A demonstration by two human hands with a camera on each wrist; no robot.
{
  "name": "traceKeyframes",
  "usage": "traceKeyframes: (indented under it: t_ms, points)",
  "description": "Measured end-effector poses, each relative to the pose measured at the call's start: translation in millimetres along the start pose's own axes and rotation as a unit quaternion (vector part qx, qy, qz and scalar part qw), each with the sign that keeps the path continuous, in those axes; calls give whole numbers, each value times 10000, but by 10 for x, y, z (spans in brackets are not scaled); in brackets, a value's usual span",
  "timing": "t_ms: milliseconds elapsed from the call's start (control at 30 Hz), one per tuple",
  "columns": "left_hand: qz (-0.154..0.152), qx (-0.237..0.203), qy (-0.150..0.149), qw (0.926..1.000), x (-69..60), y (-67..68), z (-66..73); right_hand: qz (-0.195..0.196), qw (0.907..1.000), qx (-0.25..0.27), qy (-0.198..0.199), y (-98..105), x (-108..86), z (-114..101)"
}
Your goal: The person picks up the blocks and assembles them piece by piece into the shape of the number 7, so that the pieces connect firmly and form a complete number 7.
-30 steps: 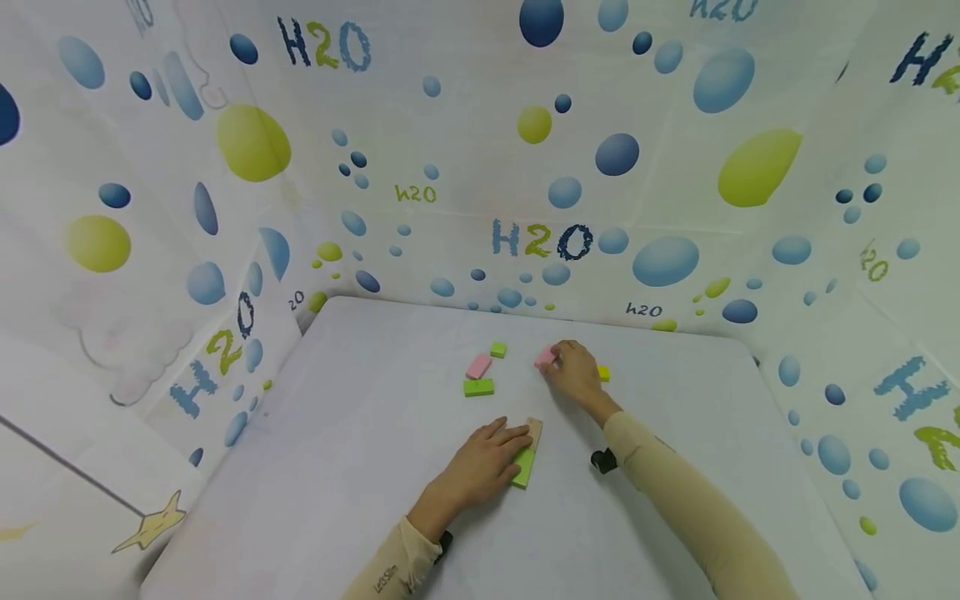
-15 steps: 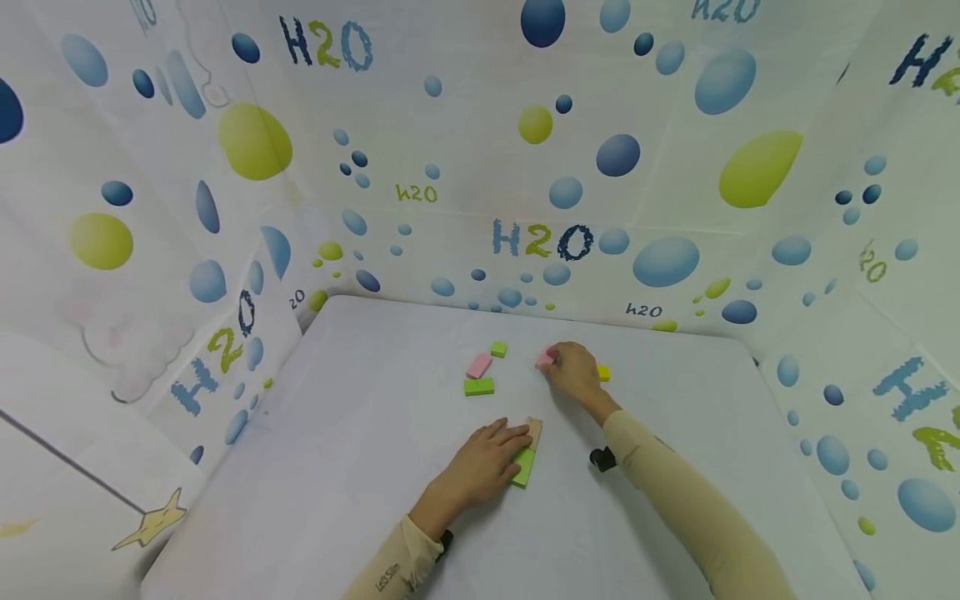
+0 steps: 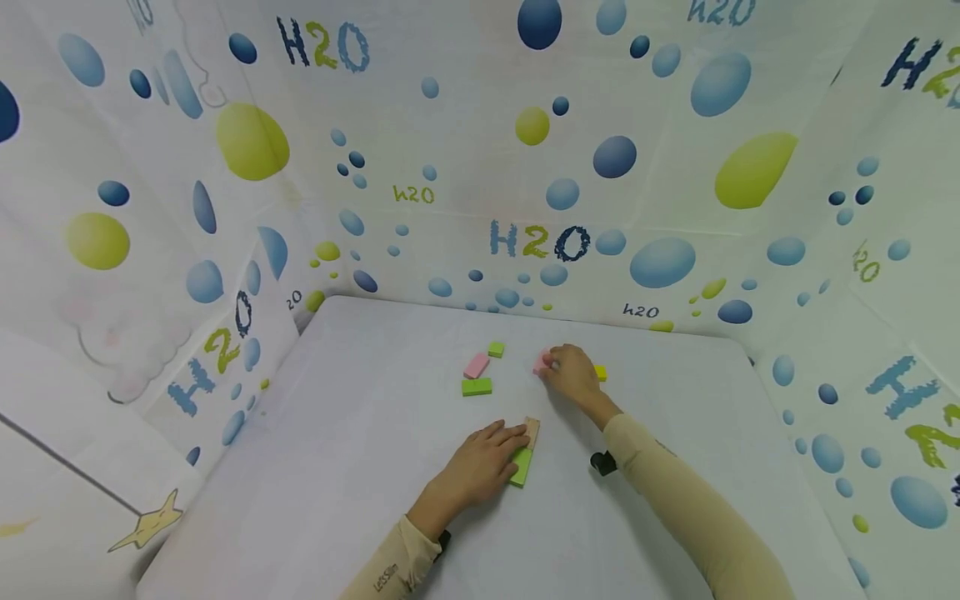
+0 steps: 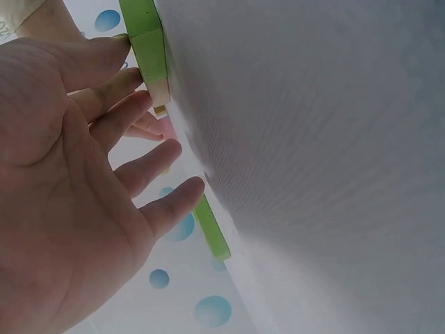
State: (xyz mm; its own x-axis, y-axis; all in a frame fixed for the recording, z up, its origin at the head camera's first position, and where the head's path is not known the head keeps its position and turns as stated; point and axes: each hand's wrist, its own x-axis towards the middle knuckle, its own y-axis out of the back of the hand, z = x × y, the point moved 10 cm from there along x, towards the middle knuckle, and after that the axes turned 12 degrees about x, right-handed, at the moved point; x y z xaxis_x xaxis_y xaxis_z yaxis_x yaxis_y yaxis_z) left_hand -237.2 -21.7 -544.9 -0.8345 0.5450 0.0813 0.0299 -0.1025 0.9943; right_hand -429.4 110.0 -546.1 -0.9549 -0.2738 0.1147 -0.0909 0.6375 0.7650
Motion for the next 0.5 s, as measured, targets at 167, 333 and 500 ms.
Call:
traceKeyframes:
  t_ms: [167, 333, 500]
  points:
    - [-32, 33, 53, 10000, -2, -16, -14, -4, 10000, 28, 10, -5, -35, -21]
    - [-21, 73, 65, 9999, 0, -28, -14, 0, 10000, 3, 76, -11, -72, -47]
    - [-43, 94, 78, 9999, 6, -38, -18, 12, 10000, 29, 44, -14, -106, -44]
